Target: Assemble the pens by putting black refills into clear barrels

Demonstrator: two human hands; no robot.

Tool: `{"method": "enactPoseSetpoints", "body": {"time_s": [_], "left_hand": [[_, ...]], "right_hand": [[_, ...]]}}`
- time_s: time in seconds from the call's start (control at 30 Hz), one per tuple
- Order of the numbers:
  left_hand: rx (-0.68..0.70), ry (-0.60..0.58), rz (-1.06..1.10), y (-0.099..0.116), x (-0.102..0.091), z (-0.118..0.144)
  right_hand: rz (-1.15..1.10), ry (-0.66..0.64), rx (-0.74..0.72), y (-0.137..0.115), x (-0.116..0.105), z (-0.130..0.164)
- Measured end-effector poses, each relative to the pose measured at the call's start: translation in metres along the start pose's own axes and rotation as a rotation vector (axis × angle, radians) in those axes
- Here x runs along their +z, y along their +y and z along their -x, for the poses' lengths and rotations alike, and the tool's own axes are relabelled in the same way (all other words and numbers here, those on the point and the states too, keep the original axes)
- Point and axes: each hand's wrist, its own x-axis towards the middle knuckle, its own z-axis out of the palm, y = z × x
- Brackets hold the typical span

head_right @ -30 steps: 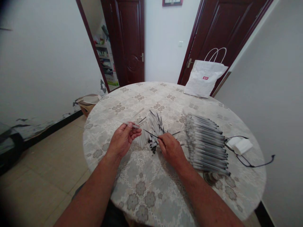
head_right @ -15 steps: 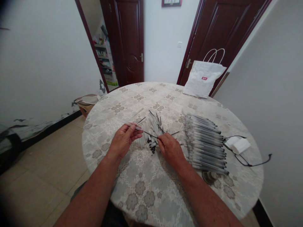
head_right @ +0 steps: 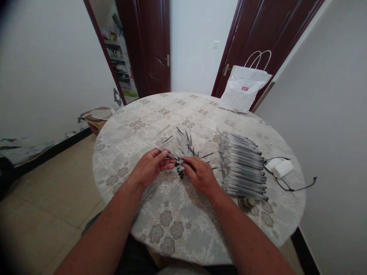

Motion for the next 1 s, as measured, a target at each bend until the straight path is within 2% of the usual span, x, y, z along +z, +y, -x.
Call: {"method": "enactPoseSetpoints", "body": {"time_s": [0.07,0.13,0.27,0.4,0.5,0.7,0.83,0.93,1.0], "left_hand": [[-0.047,-0.045,0.052,0.001,0.001,0.002],[-0.098,-0.097,0.082,0.001,0.004,0.004],[-0.153,-0.138,0.095,-0.004,0.009,0.006],[-0.119,-0.103,0.111,-0.004,0.009,0.004],[-0.114,-0.105,0.11,-0.002,0.007,0.005],[-0.172,-0.123,0.054,-0.008,0.009,0.006],[-0.17,-0.108,0.121,-0.003,0.008,0.005],[-0.108,0.003,0.247,0.006,0.001,0.002],[-0.058,0.111,0.32,0.011,-0.005,-0.001]], "right_hand": [[-0.136,0.032,0.133,-0.001,0.002,0.001],[-0.237,0.059,0.201,-0.003,0.004,0.003],[-0.388,0.044,0.222,-0.007,0.006,0.004],[-0.576,-0.066,0.238,-0.006,0.0,0.003],[-0.606,-0.101,0.271,-0.004,-0.003,0.001],[-0.445,0.015,0.302,-0.005,0.007,-0.001],[-0.351,0.035,0.291,-0.002,0.009,0.0],[-0.117,0.037,0.201,0.001,0.003,-0.001],[0.135,-0.041,0.075,0.002,-0.003,-0.002]]}}
